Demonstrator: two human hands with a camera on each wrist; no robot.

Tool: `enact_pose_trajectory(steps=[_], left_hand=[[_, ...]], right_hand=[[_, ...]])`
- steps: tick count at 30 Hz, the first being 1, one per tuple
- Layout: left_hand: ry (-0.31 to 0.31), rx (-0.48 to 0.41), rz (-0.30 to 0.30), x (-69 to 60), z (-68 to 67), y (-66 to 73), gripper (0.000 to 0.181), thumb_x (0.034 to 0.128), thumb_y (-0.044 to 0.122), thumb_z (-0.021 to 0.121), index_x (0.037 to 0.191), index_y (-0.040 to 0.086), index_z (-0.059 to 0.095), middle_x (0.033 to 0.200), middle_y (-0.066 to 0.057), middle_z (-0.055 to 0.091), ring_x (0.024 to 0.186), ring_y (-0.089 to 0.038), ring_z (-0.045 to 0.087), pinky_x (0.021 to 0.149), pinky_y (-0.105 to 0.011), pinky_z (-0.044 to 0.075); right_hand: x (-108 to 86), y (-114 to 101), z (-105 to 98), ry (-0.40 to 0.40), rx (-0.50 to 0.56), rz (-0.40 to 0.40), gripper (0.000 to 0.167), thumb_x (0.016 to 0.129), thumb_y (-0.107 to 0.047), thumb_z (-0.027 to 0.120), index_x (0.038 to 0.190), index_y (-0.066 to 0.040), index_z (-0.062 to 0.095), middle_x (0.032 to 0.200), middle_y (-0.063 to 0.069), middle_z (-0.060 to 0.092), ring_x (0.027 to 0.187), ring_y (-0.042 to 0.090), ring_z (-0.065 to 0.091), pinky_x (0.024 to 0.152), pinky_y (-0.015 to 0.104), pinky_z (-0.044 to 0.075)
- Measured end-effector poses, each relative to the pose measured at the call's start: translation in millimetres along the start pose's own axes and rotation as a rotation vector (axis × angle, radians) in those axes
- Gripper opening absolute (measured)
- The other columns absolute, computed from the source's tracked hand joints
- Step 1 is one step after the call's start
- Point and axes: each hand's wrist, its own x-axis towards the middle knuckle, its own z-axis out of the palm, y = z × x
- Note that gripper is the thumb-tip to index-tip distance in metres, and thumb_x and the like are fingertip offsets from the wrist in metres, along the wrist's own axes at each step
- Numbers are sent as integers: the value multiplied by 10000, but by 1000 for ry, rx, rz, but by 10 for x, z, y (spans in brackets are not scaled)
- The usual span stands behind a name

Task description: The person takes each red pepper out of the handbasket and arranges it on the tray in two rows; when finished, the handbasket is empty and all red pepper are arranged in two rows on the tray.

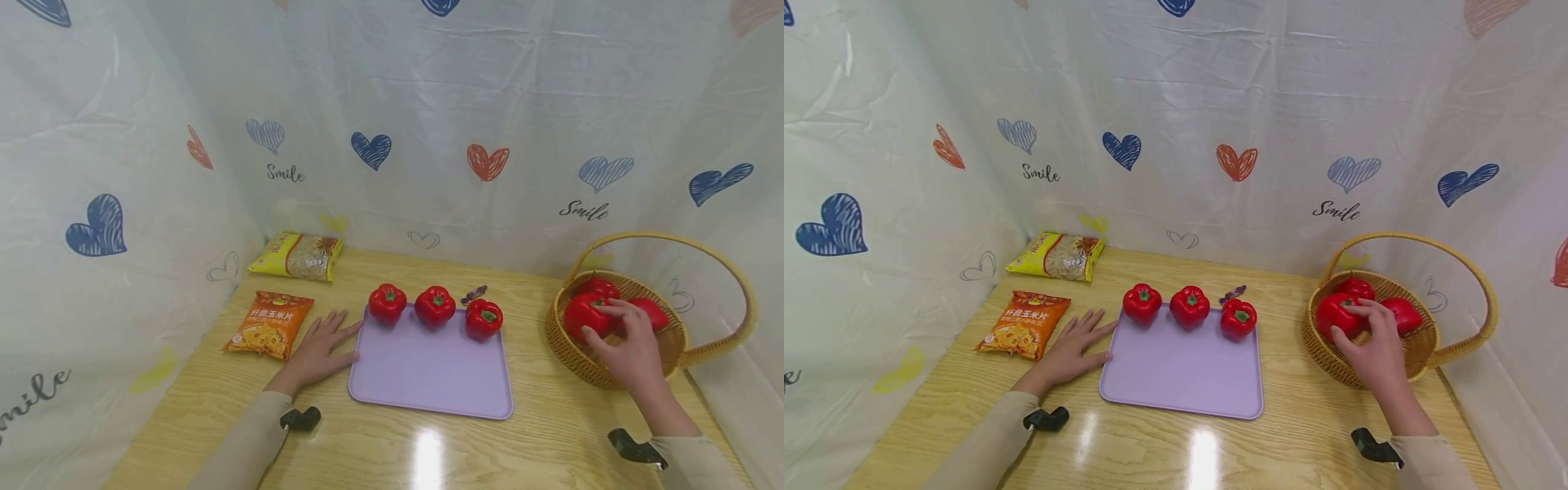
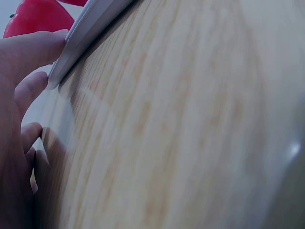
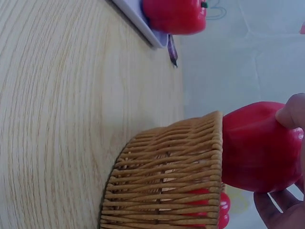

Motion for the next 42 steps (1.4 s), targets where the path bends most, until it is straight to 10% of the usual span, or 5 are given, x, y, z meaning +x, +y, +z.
enact_pose_trajectory(steps=[9,15,23,42], left_hand=[[1,-6,0,-1,5,7,677,956,543,604,1554,267,448,1674,-141,219,1557,-364,101,1243,-560,-1],[5,-14,3,-3,6,10,675,956,536,610,1552,264,451,1670,-147,228,1557,-363,105,1242,-561,-3],[8,-7,5,-3,4,13,675,955,541,609,1551,265,453,1670,-146,229,1556,-366,110,1242,-561,0],[0,-7,-8,5,4,0,683,954,566,597,1554,276,447,1675,-130,220,1560,-352,94,1244,-555,-8]], right_hand=[[-21,-122,15,18,23,-36,435,883,-62,772,1264,42,591,1417,225,460,1216,226,417,832,-44,305],[-48,-212,50,-38,38,-49,441,890,-93,780,1265,16,576,1464,186,445,1274,366,442,874,-28,316],[-80,-291,155,-15,98,-150,425,823,-1,816,1189,16,600,1420,166,484,1186,-162,356,889,-30,335],[-151,-493,474,-65,141,-253,482,733,70,850,1148,-15,619,1387,184,521,1245,6,408,920,-1,361]])
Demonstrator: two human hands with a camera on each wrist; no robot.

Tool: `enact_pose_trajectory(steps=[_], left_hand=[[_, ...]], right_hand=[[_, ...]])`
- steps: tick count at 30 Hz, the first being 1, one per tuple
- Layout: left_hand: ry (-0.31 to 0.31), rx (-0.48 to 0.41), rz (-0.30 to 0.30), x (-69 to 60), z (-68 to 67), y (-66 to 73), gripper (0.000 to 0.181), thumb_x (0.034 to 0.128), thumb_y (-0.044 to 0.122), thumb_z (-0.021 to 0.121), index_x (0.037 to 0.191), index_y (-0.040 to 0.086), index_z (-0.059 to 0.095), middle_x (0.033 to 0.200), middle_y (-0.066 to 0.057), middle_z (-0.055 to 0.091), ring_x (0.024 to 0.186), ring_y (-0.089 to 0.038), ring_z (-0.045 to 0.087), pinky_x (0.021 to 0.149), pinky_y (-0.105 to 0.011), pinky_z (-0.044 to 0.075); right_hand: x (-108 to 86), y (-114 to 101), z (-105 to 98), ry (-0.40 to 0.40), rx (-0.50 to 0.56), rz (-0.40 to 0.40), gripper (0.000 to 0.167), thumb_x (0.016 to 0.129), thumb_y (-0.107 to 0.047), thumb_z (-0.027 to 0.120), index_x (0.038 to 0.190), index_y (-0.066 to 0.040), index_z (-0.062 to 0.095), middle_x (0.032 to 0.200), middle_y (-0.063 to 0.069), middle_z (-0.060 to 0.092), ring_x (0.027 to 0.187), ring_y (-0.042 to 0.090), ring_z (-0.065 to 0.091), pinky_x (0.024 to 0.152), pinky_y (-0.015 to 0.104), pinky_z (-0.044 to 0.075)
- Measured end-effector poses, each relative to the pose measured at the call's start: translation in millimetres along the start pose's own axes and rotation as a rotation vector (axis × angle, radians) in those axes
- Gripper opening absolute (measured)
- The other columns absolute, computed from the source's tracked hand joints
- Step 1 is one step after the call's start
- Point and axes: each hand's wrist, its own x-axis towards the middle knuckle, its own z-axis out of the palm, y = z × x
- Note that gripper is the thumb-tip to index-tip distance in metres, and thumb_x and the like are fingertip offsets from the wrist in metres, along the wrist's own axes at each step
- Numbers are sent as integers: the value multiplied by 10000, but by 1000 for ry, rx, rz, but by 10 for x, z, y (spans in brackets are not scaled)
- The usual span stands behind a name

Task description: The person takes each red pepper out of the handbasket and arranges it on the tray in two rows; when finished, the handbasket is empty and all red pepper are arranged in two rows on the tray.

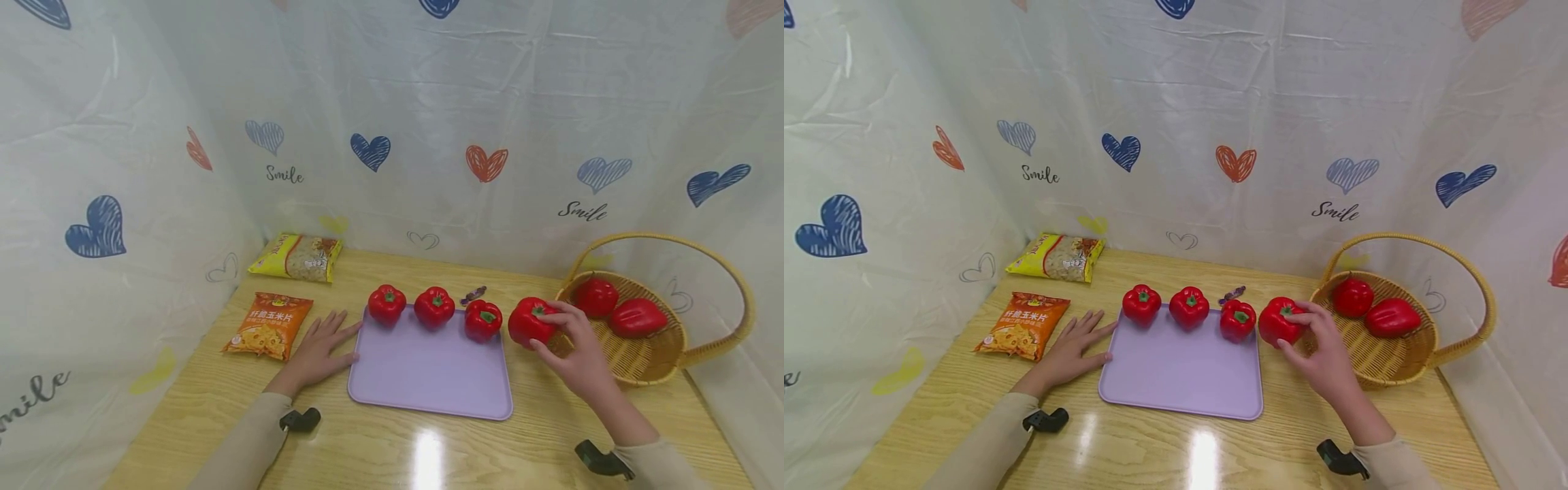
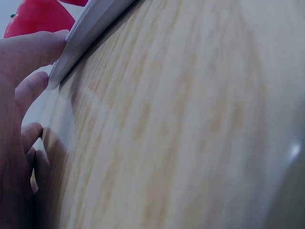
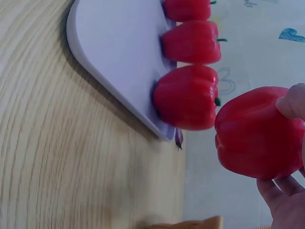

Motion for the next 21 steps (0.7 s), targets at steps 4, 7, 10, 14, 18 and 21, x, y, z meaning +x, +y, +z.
enact_pose_trajectory(steps=[4,7,10,14,18,21], left_hand=[[0,1,0,0,-1,0,684,954,566,597,1555,278,446,1675,-130,222,1560,-352,96,1245,-553,-8],[0,2,0,-1,-2,1,685,953,566,598,1556,279,444,1675,-128,224,1560,-353,97,1245,-551,-8],[-1,-3,-1,-3,-5,4,683,953,559,602,1555,277,444,1675,-130,225,1560,-354,96,1245,-551,-11],[0,-8,-2,-6,-9,8,678,955,550,607,1554,275,448,1674,-131,226,1560,-354,95,1245,-550,-13],[3,-7,1,-6,-8,7,678,954,553,605,1552,274,451,1672,-135,230,1559,-356,99,1244,-553,-9],[3,-9,4,-7,-5,5,679,953,556,604,1551,272,453,1671,-137,231,1559,-357,100,1243,-557,-8]], right_hand=[[12,-47,95,-4,13,-24,444,741,60,847,1122,-28,638,1369,179,542,1236,232,485,948,1,337],[22,-86,169,-16,38,-27,434,747,54,849,1120,-48,652,1374,160,547,1232,293,490,962,16,344],[35,-135,246,-38,72,-28,438,755,47,854,1131,-61,657,1385,139,539,1240,256,481,968,28,365],[49,-195,357,-54,95,-49,438,759,35,860,1135,-62,657,1377,140,535,1240,294,501,976,42,367],[53,-257,454,-71,104,-50,441,764,17,862,1141,-71,649,1373,141,533,1244,354,514,981,62,380],[64,-315,514,-88,103,-44,447,766,4,866,1144,-91,647,1380,122,532,1253,330,514,983,96,411]])
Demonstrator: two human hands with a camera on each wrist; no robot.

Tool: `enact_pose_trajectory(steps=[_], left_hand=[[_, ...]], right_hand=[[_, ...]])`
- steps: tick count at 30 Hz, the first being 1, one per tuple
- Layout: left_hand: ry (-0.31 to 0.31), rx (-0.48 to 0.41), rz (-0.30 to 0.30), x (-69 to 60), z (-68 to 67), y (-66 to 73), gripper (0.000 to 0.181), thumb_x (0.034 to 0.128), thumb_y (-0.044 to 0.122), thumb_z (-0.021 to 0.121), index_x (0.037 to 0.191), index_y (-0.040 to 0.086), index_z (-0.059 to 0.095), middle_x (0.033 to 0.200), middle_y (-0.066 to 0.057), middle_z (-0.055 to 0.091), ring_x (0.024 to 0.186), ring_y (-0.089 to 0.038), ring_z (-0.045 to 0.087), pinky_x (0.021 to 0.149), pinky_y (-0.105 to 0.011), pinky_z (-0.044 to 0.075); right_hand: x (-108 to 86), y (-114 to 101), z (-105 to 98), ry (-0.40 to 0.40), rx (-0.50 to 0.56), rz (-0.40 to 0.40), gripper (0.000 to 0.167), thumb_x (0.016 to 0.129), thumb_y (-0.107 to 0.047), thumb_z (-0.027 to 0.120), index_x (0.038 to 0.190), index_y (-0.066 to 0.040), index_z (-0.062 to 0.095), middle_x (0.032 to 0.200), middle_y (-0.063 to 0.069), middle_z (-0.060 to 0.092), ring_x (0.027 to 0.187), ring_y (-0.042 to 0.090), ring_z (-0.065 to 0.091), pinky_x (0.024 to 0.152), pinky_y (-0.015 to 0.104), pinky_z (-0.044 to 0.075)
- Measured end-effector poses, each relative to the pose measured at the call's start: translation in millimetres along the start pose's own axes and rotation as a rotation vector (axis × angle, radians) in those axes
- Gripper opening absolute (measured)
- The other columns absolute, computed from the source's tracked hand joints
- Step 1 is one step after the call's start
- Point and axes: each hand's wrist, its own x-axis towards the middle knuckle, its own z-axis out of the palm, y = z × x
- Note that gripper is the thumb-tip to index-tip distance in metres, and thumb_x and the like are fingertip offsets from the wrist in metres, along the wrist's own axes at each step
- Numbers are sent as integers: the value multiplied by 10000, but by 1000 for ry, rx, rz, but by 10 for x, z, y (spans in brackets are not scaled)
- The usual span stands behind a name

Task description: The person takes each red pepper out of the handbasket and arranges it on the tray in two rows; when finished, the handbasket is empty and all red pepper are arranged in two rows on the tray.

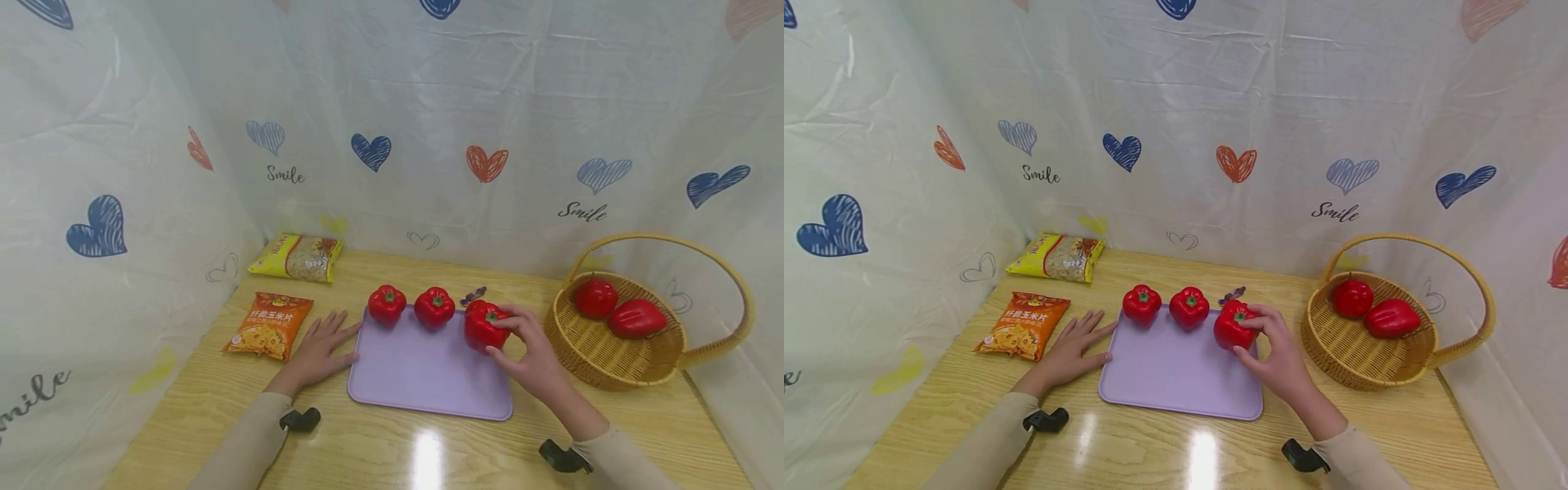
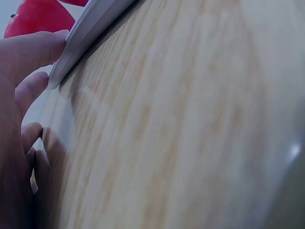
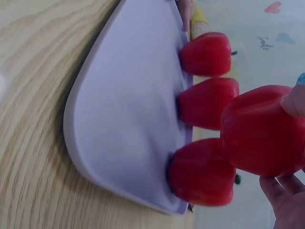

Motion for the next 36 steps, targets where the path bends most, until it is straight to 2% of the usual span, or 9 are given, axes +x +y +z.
enact_pose_trajectory(steps=[10,14,17,18,36], left_hand=[[3,-1,2,4,0,8,677,953,550,608,1549,266,458,1670,-139,235,1559,-357,102,1244,-556,-6],[1,1,0,3,0,11,676,953,549,608,1548,263,460,1670,-139,234,1558,-361,104,1243,-559,-1],[1,4,3,1,-2,11,675,954,544,608,1548,258,460,1670,-141,234,1556,-367,109,1243,-563,3],[1,4,3,0,-3,13,675,955,541,608,1548,255,460,1669,-142,234,1555,-369,110,1242,-565,3],[12,1,12,7,4,-1,674,951,542,617,1546,267,462,1668,-140,239,1555,-367,116,1244,-562,17]], right_hand=[[54,-116,284,-34,121,-50,440,771,-10,875,1133,-115,647,1395,95,542,1275,299,525,975,133,454],[70,-166,401,-52,126,-51,459,766,-37,885,1141,-143,642,1411,73,542,1278,278,523,924,337,576],[80,-205,487,-71,134,-43,469,766,-60,889,1146,-157,634,1424,71,534,1293,283,511,905,491,585],[84,-214,516,-81,140,-41,471,768,-65,889,1151,-161,632,1429,69,529,1301,287,504,916,504,579],[190,-390,1003,-206,216,-54,449,813,-92,859,1187,-183,628,1444,23,500,1315,233,512,993,418,548]])
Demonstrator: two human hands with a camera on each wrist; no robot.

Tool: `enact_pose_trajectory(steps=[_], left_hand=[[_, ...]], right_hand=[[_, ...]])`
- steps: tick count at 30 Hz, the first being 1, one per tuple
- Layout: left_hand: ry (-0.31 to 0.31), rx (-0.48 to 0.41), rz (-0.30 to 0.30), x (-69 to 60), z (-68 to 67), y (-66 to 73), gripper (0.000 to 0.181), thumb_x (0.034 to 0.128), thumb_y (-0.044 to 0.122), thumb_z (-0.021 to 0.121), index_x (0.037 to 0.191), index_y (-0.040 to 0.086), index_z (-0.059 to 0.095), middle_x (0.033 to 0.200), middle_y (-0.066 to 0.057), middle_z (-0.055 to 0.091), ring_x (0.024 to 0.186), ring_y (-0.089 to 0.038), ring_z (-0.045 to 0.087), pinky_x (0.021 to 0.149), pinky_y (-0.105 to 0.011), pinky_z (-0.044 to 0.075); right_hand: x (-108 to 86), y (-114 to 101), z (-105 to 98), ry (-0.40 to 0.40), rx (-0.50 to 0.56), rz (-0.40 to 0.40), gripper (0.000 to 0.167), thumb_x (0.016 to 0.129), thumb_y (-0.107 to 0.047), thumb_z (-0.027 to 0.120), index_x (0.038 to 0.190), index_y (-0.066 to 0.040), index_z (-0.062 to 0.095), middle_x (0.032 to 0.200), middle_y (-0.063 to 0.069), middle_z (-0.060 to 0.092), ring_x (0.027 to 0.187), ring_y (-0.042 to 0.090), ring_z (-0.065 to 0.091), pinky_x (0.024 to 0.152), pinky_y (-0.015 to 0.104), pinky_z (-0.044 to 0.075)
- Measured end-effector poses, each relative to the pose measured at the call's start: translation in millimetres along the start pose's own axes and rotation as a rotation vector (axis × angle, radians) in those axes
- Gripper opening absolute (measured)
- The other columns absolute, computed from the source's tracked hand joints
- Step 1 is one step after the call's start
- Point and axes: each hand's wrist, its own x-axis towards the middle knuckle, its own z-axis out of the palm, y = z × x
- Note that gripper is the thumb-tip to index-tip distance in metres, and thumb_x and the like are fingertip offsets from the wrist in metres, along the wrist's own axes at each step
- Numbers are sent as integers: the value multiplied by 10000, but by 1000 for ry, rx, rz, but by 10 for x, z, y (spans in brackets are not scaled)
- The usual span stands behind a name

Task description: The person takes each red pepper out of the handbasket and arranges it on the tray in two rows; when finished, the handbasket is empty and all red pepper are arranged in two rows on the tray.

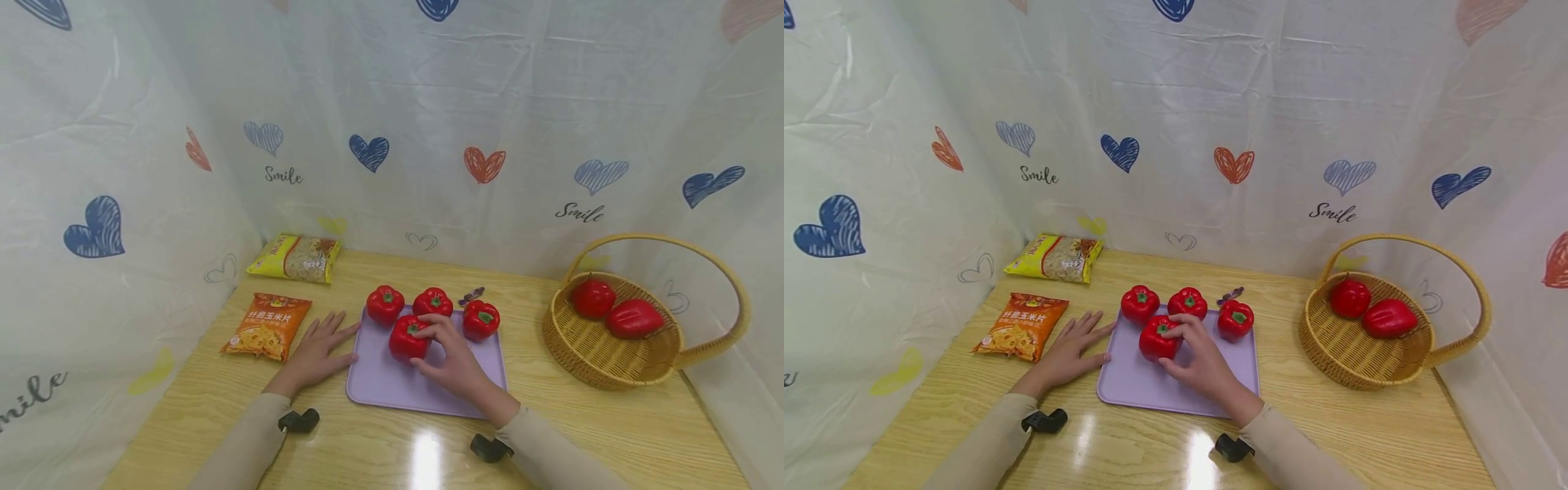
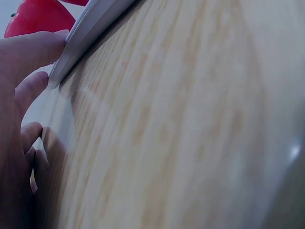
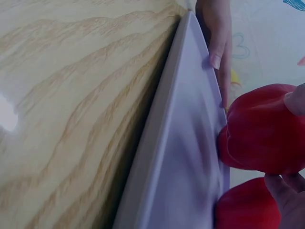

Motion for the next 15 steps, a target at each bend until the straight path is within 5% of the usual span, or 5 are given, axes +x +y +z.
enact_pose_trajectory(steps=[15], left_hand=[[2,10,3,0,-3,12,670,952,532,622,1544,260,468,1658,-160,260,1545,-396,139,1241,-574,35]], right_hand=[[123,-42,297,-46,-55,-74,395,817,-119,862,1150,-169,654,1436,35,531,1378,302,478,1092,466,465]])
